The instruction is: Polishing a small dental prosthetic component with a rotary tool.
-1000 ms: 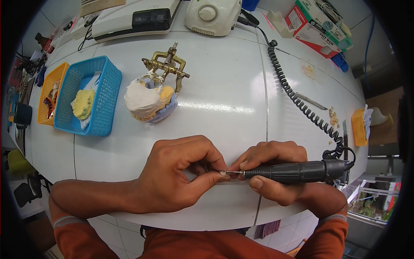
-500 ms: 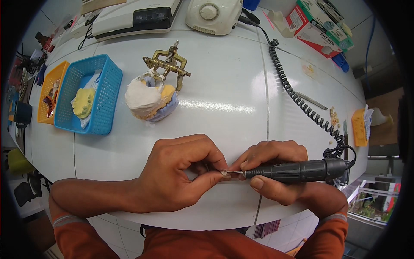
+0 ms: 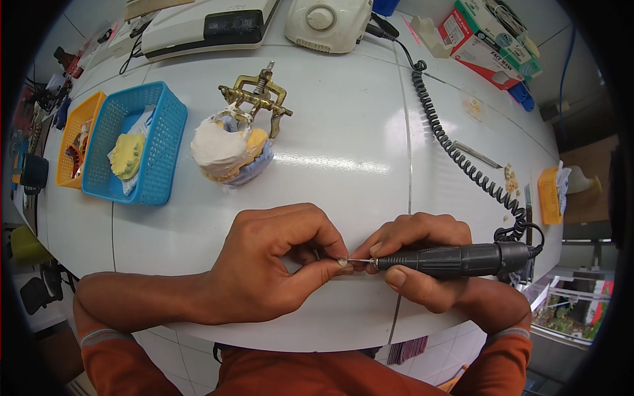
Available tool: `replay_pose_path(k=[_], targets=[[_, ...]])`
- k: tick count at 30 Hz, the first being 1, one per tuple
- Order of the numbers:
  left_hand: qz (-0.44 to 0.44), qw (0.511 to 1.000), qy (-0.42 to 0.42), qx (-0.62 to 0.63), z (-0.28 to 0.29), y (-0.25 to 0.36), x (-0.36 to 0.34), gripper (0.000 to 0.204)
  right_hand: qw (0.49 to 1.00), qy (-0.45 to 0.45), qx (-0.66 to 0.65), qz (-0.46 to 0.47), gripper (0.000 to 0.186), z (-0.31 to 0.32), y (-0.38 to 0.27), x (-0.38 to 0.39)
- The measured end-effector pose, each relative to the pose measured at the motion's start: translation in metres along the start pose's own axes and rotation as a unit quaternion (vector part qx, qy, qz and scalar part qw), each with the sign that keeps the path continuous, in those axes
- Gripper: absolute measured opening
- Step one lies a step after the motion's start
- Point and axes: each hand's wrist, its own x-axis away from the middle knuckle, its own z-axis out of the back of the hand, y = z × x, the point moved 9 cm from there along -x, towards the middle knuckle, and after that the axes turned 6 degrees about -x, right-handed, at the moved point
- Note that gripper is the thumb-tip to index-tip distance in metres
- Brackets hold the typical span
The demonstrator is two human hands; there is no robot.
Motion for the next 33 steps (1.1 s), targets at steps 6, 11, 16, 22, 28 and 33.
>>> replay_pose_path(k=[6, 11, 16, 22, 28, 33], targets=[[-0.015, 1.000, 0.000, -0.021, -0.0003, 0.0041, -0.0002, 0.012, 0.999, -0.019, 0.024, 0.022, 0.019, -0.0026, -0.0030, -0.0009], [-0.006, 1.000, 0.022, -0.018, 0.0002, 0.0001, 0.0002, 0.017, 1.000, -0.010, 0.025, 0.011, 0.019, -0.0024, -0.0045, -0.0005], [-0.007, 1.000, 0.021, -0.010, 0.0003, 0.0003, 0.0007, 0.016, 0.999, -0.012, 0.027, 0.026, 0.019, -0.0015, -0.0053, -0.0012], [0.010, 1.000, -0.003, -0.004, -0.0007, 0.0001, 0.0005, 0.011, 0.999, -0.010, 0.031, 0.014, 0.018, -0.0031, -0.0049, -0.0012], [0.020, 1.000, -0.006, -0.006, -0.0008, -0.0020, 0.0005, 0.011, 1.000, 0.002, 0.025, 0.011, 0.018, -0.0007, -0.0033, -0.0003], [0.018, 1.000, -0.004, -0.006, -0.0012, -0.0011, 0.0006, 0.012, 1.000, 0.001, 0.028, 0.002, 0.019, -0.0004, -0.0016, -0.0001]])
